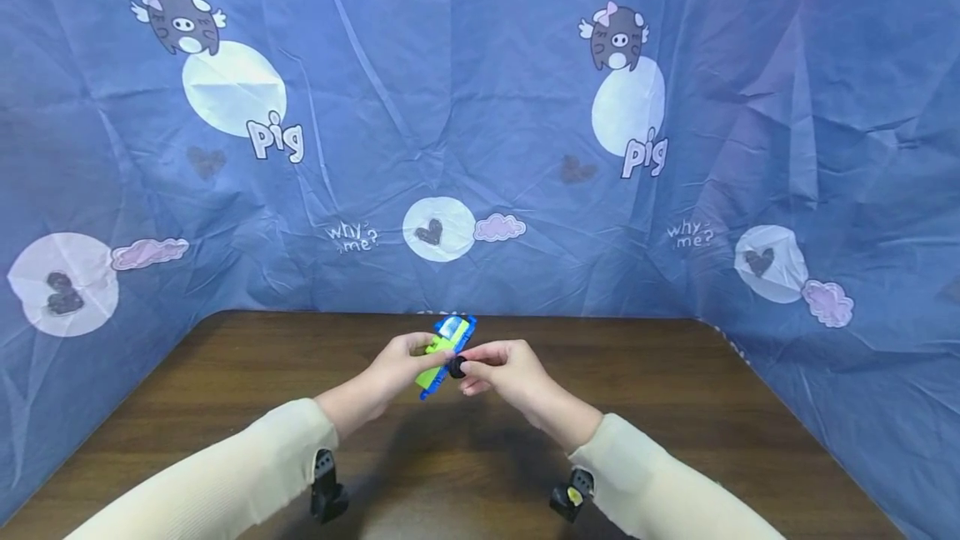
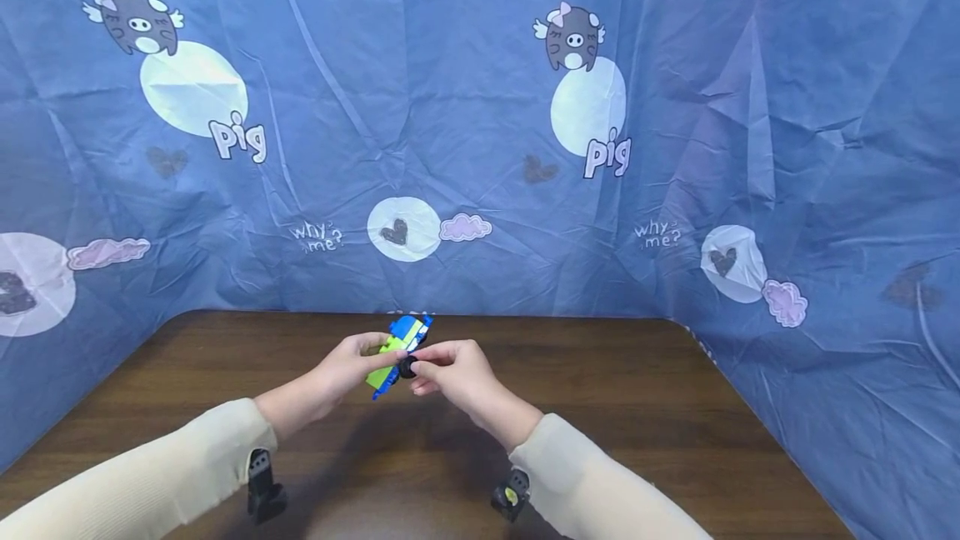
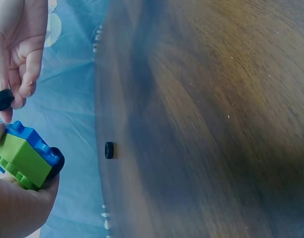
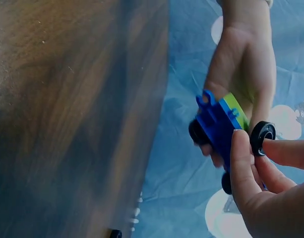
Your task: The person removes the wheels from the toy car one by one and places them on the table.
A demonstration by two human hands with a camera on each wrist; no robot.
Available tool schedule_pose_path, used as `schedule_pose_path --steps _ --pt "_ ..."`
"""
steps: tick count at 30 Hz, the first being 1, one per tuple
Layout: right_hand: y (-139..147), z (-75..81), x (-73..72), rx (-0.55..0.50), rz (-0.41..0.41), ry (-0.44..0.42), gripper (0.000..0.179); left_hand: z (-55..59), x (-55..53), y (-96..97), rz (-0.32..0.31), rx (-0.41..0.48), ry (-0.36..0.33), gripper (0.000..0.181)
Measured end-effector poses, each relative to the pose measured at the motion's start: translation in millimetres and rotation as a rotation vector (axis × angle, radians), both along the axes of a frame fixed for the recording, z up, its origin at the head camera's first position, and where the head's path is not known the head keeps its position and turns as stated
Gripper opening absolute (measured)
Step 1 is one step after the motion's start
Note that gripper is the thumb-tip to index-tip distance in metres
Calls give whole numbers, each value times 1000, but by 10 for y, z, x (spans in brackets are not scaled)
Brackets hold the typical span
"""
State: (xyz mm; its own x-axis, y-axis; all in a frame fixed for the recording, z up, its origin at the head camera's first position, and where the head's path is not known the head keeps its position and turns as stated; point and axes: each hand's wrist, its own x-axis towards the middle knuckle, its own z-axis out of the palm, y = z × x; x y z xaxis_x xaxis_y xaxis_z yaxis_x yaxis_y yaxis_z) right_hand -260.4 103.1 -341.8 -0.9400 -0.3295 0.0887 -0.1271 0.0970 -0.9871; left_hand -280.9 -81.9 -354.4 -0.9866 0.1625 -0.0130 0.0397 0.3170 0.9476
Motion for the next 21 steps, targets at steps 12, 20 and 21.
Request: schedule_pose_path --steps 12,20,21 --pt "132 -7 -91 -41 -34 -1 26 -40 2 -54 -95 104 -27 48" --pt "201 -21 -165 -69 -80 -28 26 -25 37 -99 -187 169 -46 46" --pt "210 -26 -175 -75 -85 -32 26 -24 40 -103 -188 169 -45 46"
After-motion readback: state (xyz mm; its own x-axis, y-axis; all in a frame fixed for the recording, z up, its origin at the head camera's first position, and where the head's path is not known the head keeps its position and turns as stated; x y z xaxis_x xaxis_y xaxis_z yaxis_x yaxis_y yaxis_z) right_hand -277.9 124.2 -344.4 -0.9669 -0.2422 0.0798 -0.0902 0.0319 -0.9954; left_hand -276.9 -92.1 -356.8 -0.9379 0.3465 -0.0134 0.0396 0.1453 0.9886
